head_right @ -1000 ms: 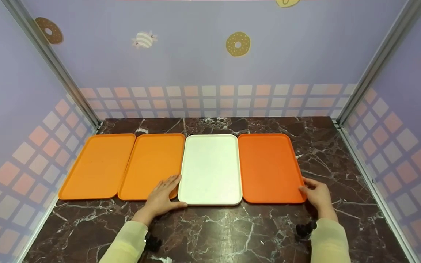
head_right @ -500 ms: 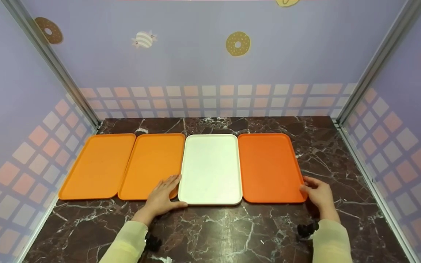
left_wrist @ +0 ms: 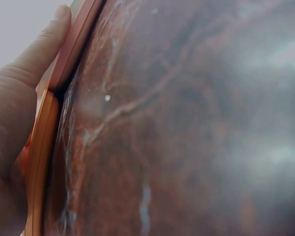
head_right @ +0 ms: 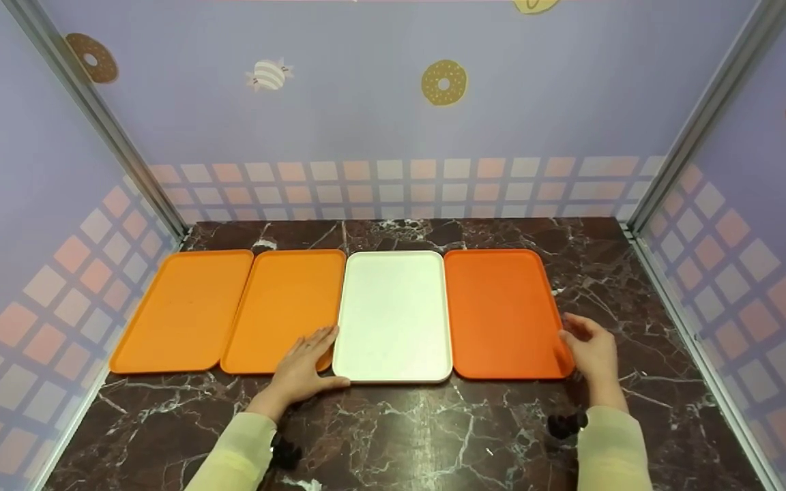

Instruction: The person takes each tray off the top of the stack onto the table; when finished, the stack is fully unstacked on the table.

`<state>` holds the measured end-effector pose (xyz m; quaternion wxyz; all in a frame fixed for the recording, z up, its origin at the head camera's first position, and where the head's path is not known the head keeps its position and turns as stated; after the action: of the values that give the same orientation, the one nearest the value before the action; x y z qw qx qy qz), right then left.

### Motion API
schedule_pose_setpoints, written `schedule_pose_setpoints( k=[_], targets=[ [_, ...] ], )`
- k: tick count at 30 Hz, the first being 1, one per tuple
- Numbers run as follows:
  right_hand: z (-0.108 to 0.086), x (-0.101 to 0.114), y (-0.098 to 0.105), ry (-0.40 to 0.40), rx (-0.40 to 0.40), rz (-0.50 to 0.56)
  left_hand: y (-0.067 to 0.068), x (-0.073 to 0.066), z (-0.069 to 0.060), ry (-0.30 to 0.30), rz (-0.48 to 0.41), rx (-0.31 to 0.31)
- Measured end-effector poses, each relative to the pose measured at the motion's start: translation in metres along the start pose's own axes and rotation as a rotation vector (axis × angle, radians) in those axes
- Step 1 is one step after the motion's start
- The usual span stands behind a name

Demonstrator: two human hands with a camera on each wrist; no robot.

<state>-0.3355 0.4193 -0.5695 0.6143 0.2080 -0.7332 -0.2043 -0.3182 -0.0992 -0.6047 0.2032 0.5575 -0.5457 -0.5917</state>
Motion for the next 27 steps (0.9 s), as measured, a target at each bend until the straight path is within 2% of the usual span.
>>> schedule_pose_setpoints(
  k=[5, 12, 17, 27],
  targets=[
    [-0.001, 0.009, -0.002, 0.040, -0.047, 0.083, 0.000, 0.000, 0.000, -0.005, 0.007, -0.001],
    [0.000, 0.019, -0.019, 0.077, -0.022, 0.181, -0.001, 0.000, 0.000, -0.004, 0.007, 0.002],
    [0.001, 0.024, -0.035, 0.087, 0.033, 0.232, 0.000, 0.000, 0.000, -0.005, 0.001, 0.001],
    [0.002, 0.038, -0.076, 0.041, 0.201, 0.343, 0.001, -0.001, -0.001, 0.003, -0.016, 0.003]
  ],
)
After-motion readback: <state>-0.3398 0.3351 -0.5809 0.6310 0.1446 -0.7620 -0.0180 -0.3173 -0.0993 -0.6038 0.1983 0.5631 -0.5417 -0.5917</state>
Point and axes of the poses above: each hand's wrist, its own z-axis towards the middle knuckle, its own y-axis out of the back of the hand, x = y × z, the point moved 9 cm from there along z, towards the middle knuckle, and after that the axes turned 14 degrees about x, right-handed, at the moved point
